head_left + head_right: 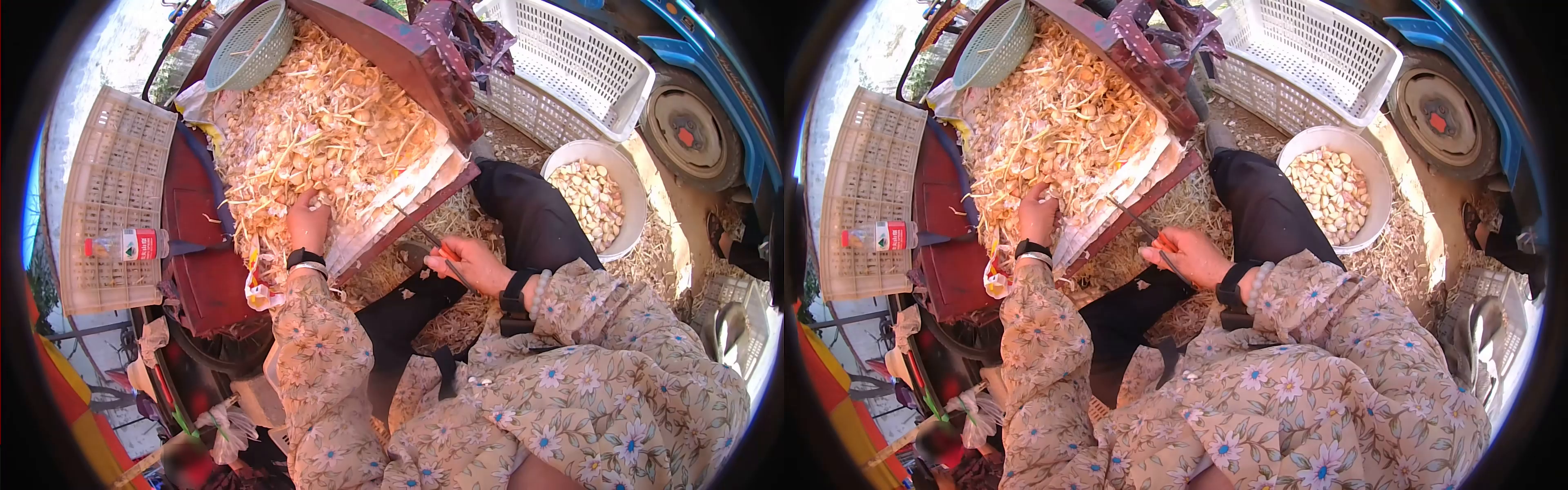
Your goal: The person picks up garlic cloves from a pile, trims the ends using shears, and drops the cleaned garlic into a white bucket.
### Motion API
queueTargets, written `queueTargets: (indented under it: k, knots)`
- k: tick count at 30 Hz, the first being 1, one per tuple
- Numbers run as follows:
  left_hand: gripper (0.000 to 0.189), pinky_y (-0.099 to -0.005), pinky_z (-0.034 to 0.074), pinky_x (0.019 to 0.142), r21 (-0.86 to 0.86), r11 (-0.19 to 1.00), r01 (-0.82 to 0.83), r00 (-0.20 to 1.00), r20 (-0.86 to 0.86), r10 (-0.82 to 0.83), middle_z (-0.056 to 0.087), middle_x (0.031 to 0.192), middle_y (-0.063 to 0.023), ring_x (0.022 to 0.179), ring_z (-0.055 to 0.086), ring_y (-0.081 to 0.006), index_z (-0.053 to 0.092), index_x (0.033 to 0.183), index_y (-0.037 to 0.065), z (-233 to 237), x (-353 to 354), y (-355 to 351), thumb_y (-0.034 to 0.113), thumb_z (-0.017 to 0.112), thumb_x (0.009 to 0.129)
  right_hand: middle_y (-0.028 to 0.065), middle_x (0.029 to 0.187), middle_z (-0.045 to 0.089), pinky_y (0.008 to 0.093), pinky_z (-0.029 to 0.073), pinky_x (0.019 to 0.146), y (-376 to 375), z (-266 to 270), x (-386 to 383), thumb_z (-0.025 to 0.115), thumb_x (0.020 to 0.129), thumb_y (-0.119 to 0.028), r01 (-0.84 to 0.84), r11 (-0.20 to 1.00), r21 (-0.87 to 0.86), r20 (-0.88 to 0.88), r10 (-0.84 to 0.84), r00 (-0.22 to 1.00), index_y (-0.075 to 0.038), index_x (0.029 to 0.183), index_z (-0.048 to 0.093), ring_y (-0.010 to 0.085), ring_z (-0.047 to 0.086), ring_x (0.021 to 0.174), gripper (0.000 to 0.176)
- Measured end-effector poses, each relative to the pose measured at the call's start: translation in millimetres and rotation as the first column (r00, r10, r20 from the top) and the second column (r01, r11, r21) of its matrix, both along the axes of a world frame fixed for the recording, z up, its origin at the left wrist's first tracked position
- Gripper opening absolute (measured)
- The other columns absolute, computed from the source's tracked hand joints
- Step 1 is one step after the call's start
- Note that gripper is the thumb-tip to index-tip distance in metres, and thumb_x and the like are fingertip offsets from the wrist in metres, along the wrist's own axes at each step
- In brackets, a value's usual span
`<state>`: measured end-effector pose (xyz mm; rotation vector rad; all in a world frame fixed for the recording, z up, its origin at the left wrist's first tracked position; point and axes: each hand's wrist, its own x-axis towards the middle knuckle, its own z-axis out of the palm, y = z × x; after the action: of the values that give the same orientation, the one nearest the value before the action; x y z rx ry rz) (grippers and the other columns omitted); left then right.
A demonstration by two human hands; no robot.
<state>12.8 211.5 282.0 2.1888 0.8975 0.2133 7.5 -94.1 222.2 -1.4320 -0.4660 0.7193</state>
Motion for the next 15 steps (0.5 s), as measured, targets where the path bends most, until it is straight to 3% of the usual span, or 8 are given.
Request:
queueTargets:
  k: [3, 4, 5, 8, 10, 11, 13, 15]
  knots:
    - [0.04, -0.0231, 0.042, 0.045, 0.105, 0.994, 0.022, 0.99, 0.136, -0.036, 0.062, 0.078, -0.0107, 0.056, 0.057, -0.0098, 0.058, 0.111, 0.002, -23.8, -2.7, 17.7, 0.003, 0.058, 0.072, 0.0057, 0.063, 0.053, 0.0278, 0.041, 0.055, -3.3, 8.1, 2.0, 0.062, 0.082, -0.042, -0.012, 1.0, -0.005, -0.035, 0.012, 0.999, 0.0, 0.076, 0.054, 0.0128, 0.051, 0.057, 0.043]
    - [0.034, -0.0203, 0.039, 0.044, -0.225, 0.973, -0.047, 0.977, 0.195, 0.092, 0.059, 0.078, -0.0068, 0.055, 0.052, -0.0089, 0.055, 0.109, 0.003, 7.4, -5.4, -16.7, 0.002, 0.057, 0.075, 0.0058, 0.064, 0.055, 0.0274, 0.042, 0.055, -5.2, 11.7, 2.5, 0.062, 0.082, -0.042, -0.014, 1.0, -0.008, -0.052, 0.014, 0.999, 0.001, 0.076, 0.054, 0.0126, 0.052, 0.057, 0.043]
    - [0.032, -0.0193, 0.038, 0.044, -0.379, 0.925, -0.032, 0.949, 0.278, 0.147, 0.058, 0.078, -0.0059, 0.055, 0.05, -0.0086, 0.053, 0.108, 0.004, 19.1, -9.7, -23.5, 0.002, 0.056, 0.077, 0.0058, 0.065, 0.056, 0.0272, 0.043, 0.055, -6.7, 13.6, 3.0, 0.062, 0.082, -0.041, -0.009, 1.0, -0.001, -0.061, 0.009, 0.998, 0.001, 0.077, 0.054, 0.0123, 0.053, 0.058, 0.043]
    - [0.026, -0.0157, 0.033, 0.043, -0.738, 0.661, 0.137, 0.833, 0.447, 0.326, 0.052, 0.081, -0.0045, 0.055, 0.043, -0.0075, 0.047, 0.106, 0.006, 41.6, -25.1, -35.3, -0.001, 0.052, 0.082, 0.0061, 0.065, 0.057, 0.0274, 0.043, 0.055, -9.1, 16.5, 2.2, 0.062, 0.082, -0.041, 0.004, 1.0, 0.024, -0.08, -0.002, 0.997, 0.001, 0.078, 0.054, 0.0123, 0.055, 0.059, 0.043]
    - [0.031, -0.0158, 0.036, 0.044, -0.85, 0.377, 0.367, 0.774, 0.504, 0.383, 0.051, 0.084, -0.0074, 0.06, 0.043, -0.0075, 0.047, 0.114, 0.007, 48.4, -44.5, -39.7, -0.001, 0.05, 0.084, 0.0066, 0.063, 0.056, 0.0287, 0.043, 0.054, -8.7, 14.7, 0.2, 0.063, 0.081, -0.042, 0.019, 0.999, 0.05, -0.08, -0.015, 0.997, 0.0, 0.079, 0.054, 0.0135, 0.056, 0.058, 0.043]
    - [0.033, -0.0159, 0.037, 0.045, -0.875, 0.226, 0.428, 0.762, 0.484, 0.429, 0.051, 0.085, -0.0083, 0.061, 0.043, -0.0076, 0.046, 0.117, 0.007, 54.9, -54.7, -49.8, 0.0, 0.05, 0.084, 0.0069, 0.063, 0.056, 0.0296, 0.043, 0.054, -9.5, 13.7, -0.7, 0.064, 0.08, -0.042, -0.003, 1.0, -0.007, 0.022, 0.003, 1.0, 0.0, 0.079, 0.054, 0.0148, 0.056, 0.058, 0.043]
    - [0.037, -0.0172, 0.039, 0.045, -0.848, 0.041, 0.528, 0.754, 0.491, 0.436, 0.049, 0.088, -0.0114, 0.063, 0.045, -0.0111, 0.045, 0.12, 0.006, 63.7, -74.9, -80.0, 0.002, 0.05, 0.084, 0.0076, 0.062, 0.054, 0.0315, 0.042, 0.053, -10.6, 13.2, 2.0, 0.065, 0.078, -0.043, -0.033, 0.991, -0.129, 0.226, 0.062, 0.972, -0.001, 0.079, 0.054, 0.0175, 0.056, 0.057, 0.043]
    - [0.035, -0.0173, 0.04, 0.045, -0.848, -0.007, 0.53, 0.749, 0.465, 0.471, 0.043, 0.086, -0.01, 0.063, 0.044, -0.0114, 0.045, 0.119, 0.004, 65.7, -91.1, -111.4, 0.004, 0.051, 0.085, 0.0084, 0.061, 0.053, 0.0333, 0.041, 0.053, -13.0, 19.7, -2.5, 0.066, 0.077, -0.044, -0.054, 0.995, -0.082, 0.255, 0.073, 0.964, -0.002, 0.078, 0.053, 0.0215, 0.056, 0.057, 0.043]
